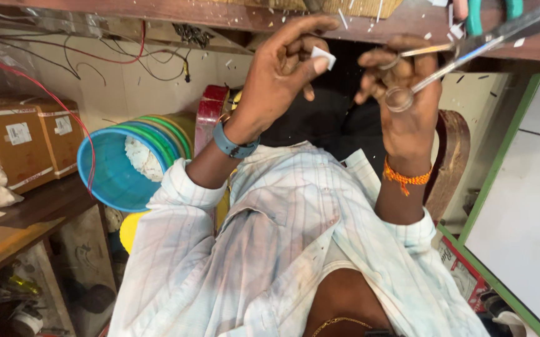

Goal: The person is repairing an electrical component, likely a motor stator, by inserting small white insulating pieces into the copper windings. They use a green screwdriver to press the pieces into place and scissors to trim excess material. The work is performed at a cluttered workbench with various tools and parts visible.

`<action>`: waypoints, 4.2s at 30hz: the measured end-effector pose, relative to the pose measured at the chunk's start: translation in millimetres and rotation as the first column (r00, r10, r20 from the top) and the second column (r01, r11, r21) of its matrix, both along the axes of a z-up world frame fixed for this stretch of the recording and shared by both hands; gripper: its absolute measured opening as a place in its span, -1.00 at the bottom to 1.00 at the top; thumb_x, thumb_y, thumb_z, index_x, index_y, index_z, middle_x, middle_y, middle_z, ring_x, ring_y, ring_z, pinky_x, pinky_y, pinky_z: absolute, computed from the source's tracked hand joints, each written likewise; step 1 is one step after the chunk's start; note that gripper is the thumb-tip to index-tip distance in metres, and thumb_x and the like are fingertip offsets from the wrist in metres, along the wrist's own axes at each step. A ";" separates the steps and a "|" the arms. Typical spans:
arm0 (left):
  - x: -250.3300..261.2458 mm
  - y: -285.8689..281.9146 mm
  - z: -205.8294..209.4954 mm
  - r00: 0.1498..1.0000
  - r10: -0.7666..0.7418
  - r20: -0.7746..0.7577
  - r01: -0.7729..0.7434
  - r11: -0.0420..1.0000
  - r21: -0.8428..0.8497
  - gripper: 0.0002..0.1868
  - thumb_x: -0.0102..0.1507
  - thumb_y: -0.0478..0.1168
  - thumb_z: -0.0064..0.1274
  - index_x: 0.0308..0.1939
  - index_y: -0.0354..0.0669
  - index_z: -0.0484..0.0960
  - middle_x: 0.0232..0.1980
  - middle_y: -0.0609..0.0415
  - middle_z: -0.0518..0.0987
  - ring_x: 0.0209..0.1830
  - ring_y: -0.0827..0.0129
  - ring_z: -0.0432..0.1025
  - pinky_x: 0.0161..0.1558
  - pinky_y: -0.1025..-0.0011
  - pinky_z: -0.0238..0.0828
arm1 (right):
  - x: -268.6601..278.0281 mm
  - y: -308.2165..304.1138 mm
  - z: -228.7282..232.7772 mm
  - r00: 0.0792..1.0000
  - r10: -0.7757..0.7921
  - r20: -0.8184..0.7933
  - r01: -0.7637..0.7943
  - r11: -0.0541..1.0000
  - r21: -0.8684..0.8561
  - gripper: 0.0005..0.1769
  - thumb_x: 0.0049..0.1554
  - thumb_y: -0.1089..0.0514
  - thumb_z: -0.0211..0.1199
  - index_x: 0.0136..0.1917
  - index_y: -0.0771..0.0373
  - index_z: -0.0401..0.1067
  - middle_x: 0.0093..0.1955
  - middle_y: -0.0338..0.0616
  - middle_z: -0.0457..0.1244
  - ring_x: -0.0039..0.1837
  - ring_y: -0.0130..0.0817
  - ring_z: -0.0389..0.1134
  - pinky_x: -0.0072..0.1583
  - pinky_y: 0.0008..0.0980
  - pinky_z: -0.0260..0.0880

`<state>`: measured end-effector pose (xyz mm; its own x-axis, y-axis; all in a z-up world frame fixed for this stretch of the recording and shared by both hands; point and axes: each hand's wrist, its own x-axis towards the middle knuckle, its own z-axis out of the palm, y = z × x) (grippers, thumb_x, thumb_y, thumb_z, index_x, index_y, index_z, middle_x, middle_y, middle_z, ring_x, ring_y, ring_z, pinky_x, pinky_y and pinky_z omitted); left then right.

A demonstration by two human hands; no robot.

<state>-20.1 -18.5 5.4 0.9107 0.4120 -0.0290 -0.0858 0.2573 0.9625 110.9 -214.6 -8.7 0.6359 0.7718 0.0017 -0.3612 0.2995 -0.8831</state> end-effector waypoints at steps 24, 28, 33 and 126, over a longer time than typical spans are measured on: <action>4.5 -37.0 -20.0 0.999 0.037 0.003 -0.037 0.983 0.182 -0.93 0.31 -0.35 0.24 -0.20 -0.29 0.66 -0.15 0.14 0.48 -0.30 0.59 0.44 -0.42 0.62 0.46 | -24.3 13.2 4.5 0.976 -0.066 0.206 0.117 0.962 -0.246 -0.61 0.20 0.31 0.50 0.11 0.28 0.29 0.06 -0.19 0.32 0.11 -0.51 0.37 0.15 -0.54 0.45; 0.4 -32.1 -15.8 0.994 0.061 0.089 -0.093 0.906 0.413 -0.91 0.25 -0.39 0.25 -0.17 -0.27 0.71 -0.19 0.12 0.52 -0.26 0.54 0.45 -0.34 0.54 0.43 | -32.8 18.6 -1.4 0.965 -0.069 0.253 0.142 0.949 -0.282 -0.66 0.25 0.35 0.43 0.13 0.29 0.28 0.04 -0.22 0.28 0.09 -0.53 0.34 0.12 -0.56 0.44; 8.4 -28.7 -4.5 0.989 0.119 0.083 -0.144 0.874 0.464 -0.82 0.25 -0.36 0.26 -0.06 -0.21 0.75 -0.14 0.09 0.64 -0.20 0.46 0.54 -0.20 0.52 0.51 | -28.9 28.0 5.9 0.937 -0.213 0.276 0.288 0.919 -0.270 -0.73 0.23 0.36 0.38 0.10 0.32 0.32 -0.01 -0.20 0.29 -0.01 -0.48 0.41 0.04 -0.48 0.54; -0.6 26.0 -20.2 0.998 -0.046 0.031 0.037 0.970 0.241 -0.94 0.35 -0.39 0.23 -0.17 -0.37 0.69 -0.28 0.06 0.70 -0.33 0.48 0.64 -0.22 0.53 0.62 | -11.3 -27.0 -0.4 0.737 0.674 -0.047 -0.571 0.585 -0.576 -0.28 -0.12 0.20 0.57 0.30 0.41 0.46 -0.21 -0.26 0.34 -0.14 -0.62 0.32 -0.11 -0.59 0.33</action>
